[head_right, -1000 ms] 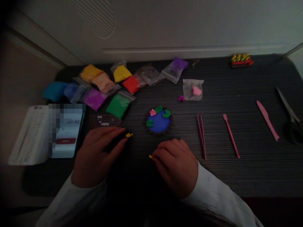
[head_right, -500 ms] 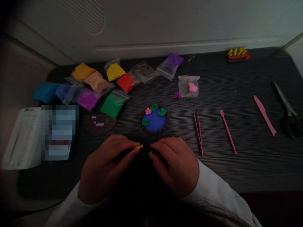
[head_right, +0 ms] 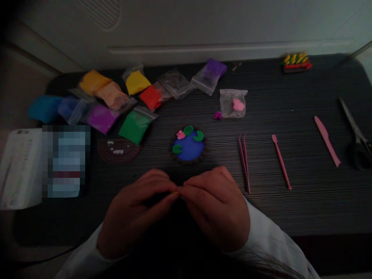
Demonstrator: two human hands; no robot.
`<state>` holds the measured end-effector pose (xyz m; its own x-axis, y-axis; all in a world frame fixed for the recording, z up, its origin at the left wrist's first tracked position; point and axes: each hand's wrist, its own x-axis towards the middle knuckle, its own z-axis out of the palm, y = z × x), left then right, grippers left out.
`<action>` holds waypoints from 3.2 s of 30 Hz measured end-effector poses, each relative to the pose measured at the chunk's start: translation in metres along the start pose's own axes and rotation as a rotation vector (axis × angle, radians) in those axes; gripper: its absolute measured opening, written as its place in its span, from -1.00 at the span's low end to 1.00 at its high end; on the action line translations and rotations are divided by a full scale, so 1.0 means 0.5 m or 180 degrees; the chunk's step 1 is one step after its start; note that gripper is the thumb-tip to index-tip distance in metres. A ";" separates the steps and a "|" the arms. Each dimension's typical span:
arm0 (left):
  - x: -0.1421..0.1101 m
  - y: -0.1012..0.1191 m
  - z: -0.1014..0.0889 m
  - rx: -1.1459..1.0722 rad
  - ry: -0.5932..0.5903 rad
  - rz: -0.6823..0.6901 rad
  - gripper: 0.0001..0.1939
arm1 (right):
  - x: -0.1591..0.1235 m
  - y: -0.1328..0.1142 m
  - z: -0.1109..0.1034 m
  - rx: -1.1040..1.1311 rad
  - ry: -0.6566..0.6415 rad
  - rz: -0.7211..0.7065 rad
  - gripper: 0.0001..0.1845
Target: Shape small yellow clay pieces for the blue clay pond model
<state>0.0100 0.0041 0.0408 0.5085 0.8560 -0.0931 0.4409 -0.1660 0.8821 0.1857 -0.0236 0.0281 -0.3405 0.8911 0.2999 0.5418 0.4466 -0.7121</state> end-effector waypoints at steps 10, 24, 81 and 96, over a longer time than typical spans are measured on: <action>-0.005 -0.018 -0.007 0.0417 0.0603 -0.0098 -0.90 | -0.001 -0.019 -0.016 0.1011 0.0317 0.0494 -0.78; -0.003 -0.015 0.006 -0.0005 0.0431 0.0312 -0.80 | 0.002 -0.009 -0.006 0.0330 -0.0050 0.0522 -0.82; -0.004 -0.009 -0.003 -0.0309 0.0018 -0.0142 -0.88 | -0.008 -0.018 -0.020 0.0985 0.0354 0.0963 -0.76; -0.005 -0.012 -0.001 -0.0373 0.0113 -0.0149 -0.87 | -0.013 -0.022 -0.012 0.1832 0.0733 0.1356 -0.76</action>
<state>0.0059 0.0030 0.0358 0.4619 0.8787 -0.1207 0.3731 -0.0690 0.9252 0.1864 -0.0339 0.0377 0.0123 0.9999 0.0043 0.0818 0.0033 -0.9966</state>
